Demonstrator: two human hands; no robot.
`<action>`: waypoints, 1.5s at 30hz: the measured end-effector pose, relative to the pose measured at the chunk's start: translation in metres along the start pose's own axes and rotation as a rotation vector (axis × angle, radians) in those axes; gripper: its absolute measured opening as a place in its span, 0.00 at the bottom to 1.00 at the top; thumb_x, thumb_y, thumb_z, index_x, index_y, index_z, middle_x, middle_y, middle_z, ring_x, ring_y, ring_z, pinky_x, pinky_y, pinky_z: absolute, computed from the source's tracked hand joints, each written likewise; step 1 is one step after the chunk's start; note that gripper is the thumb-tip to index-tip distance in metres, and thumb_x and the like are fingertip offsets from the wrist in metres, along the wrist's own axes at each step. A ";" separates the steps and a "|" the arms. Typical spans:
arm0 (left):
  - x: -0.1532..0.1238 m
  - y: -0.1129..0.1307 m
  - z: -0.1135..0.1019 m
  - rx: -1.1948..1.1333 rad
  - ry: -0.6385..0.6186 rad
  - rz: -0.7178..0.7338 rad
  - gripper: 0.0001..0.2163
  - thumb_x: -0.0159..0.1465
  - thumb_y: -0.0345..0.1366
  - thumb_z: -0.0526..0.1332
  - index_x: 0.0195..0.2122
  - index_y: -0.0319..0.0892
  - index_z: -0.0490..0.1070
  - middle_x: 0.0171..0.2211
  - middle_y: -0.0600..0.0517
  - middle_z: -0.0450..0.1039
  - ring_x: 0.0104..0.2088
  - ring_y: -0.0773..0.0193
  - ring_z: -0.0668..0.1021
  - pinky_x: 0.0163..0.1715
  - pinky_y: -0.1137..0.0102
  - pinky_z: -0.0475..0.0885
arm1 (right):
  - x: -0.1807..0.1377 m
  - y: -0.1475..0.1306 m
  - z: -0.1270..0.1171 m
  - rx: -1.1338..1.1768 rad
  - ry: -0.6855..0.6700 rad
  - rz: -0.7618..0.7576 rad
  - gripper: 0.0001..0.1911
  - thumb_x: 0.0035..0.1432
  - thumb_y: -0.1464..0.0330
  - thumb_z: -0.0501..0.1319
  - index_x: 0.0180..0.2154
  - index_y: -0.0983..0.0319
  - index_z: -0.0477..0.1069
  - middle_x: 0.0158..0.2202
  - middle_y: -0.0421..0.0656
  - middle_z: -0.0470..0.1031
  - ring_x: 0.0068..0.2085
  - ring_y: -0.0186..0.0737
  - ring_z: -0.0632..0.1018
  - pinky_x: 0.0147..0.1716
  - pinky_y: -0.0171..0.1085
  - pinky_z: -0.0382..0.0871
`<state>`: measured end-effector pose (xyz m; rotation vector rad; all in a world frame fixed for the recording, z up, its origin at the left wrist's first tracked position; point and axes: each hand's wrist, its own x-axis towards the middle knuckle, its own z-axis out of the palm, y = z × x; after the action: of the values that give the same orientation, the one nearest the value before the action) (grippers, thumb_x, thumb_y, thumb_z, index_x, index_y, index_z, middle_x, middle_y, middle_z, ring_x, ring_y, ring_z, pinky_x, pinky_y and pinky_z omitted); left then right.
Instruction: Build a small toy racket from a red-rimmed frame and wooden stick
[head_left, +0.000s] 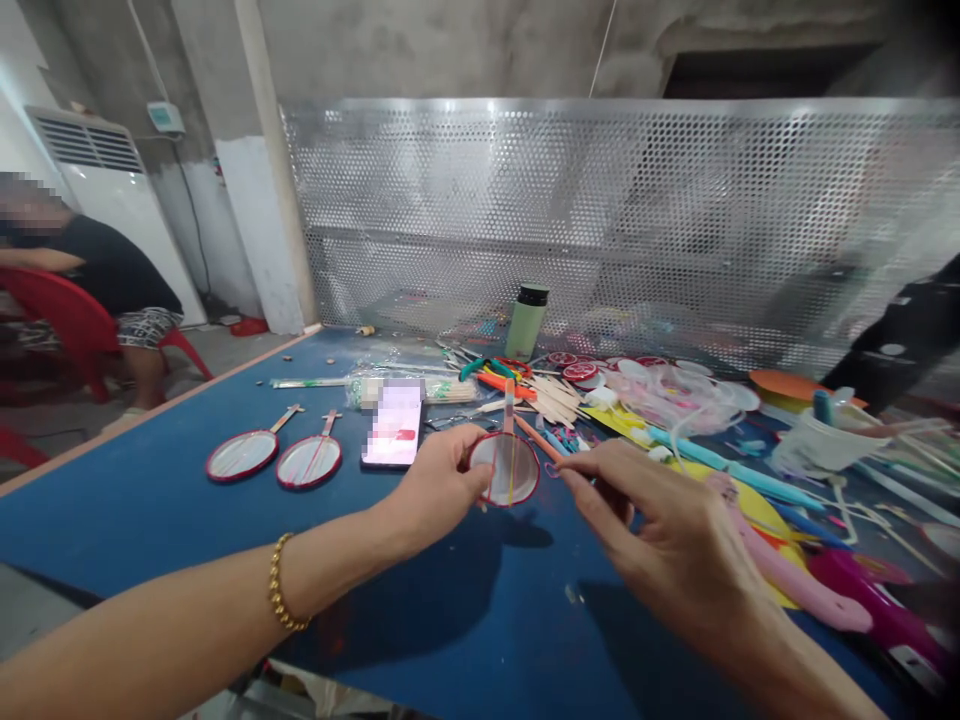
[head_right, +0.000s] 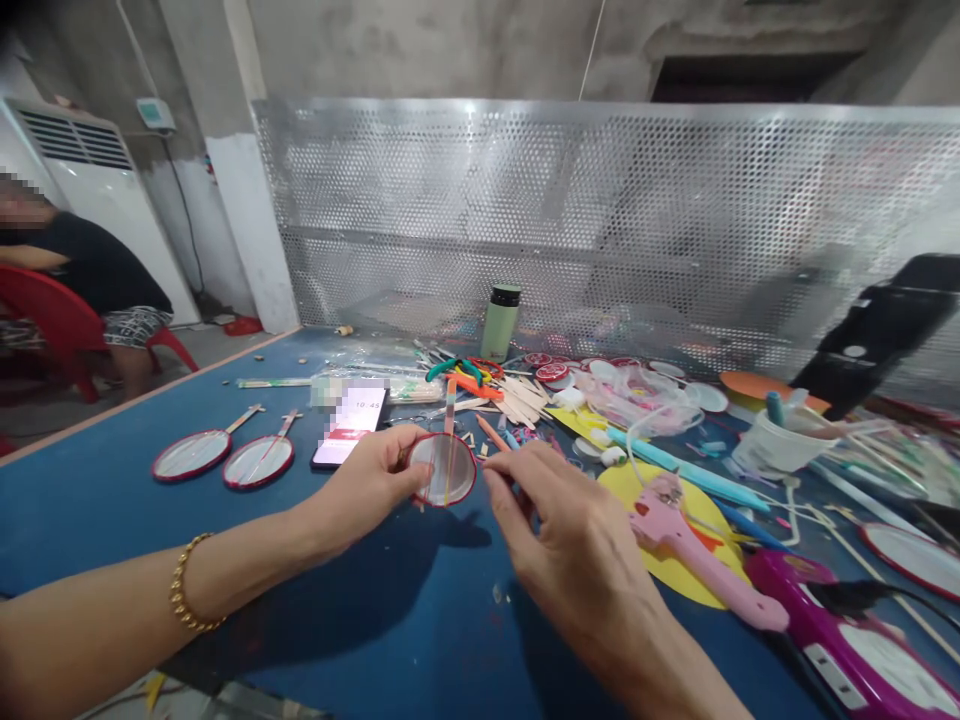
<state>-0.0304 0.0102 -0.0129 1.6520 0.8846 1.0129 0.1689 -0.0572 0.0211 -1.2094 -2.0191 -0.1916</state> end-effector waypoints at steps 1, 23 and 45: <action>0.000 0.000 -0.001 0.040 0.016 0.033 0.05 0.58 0.25 0.57 0.33 0.38 0.70 0.26 0.56 0.65 0.26 0.68 0.66 0.27 0.73 0.61 | 0.000 0.003 0.002 -0.019 0.047 0.007 0.06 0.66 0.70 0.59 0.37 0.58 0.75 0.29 0.36 0.73 0.29 0.31 0.73 0.29 0.32 0.65; -0.024 -0.006 0.019 0.346 0.010 0.253 0.08 0.64 0.28 0.56 0.41 0.42 0.73 0.32 0.53 0.76 0.31 0.65 0.75 0.31 0.71 0.67 | -0.014 -0.003 0.034 -0.053 0.107 0.109 0.08 0.63 0.67 0.60 0.31 0.59 0.73 0.28 0.38 0.77 0.27 0.35 0.77 0.25 0.33 0.65; -0.013 0.017 0.002 -0.051 -0.210 0.038 0.07 0.58 0.32 0.61 0.38 0.38 0.72 0.28 0.53 0.72 0.28 0.66 0.73 0.29 0.71 0.68 | 0.000 0.025 0.009 0.504 -0.248 0.491 0.13 0.60 0.58 0.60 0.29 0.60 0.71 0.19 0.34 0.67 0.18 0.30 0.68 0.17 0.30 0.61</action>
<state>-0.0320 -0.0065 0.0007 1.7016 0.6852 0.8616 0.1848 -0.0395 0.0090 -1.3860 -1.7448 0.6944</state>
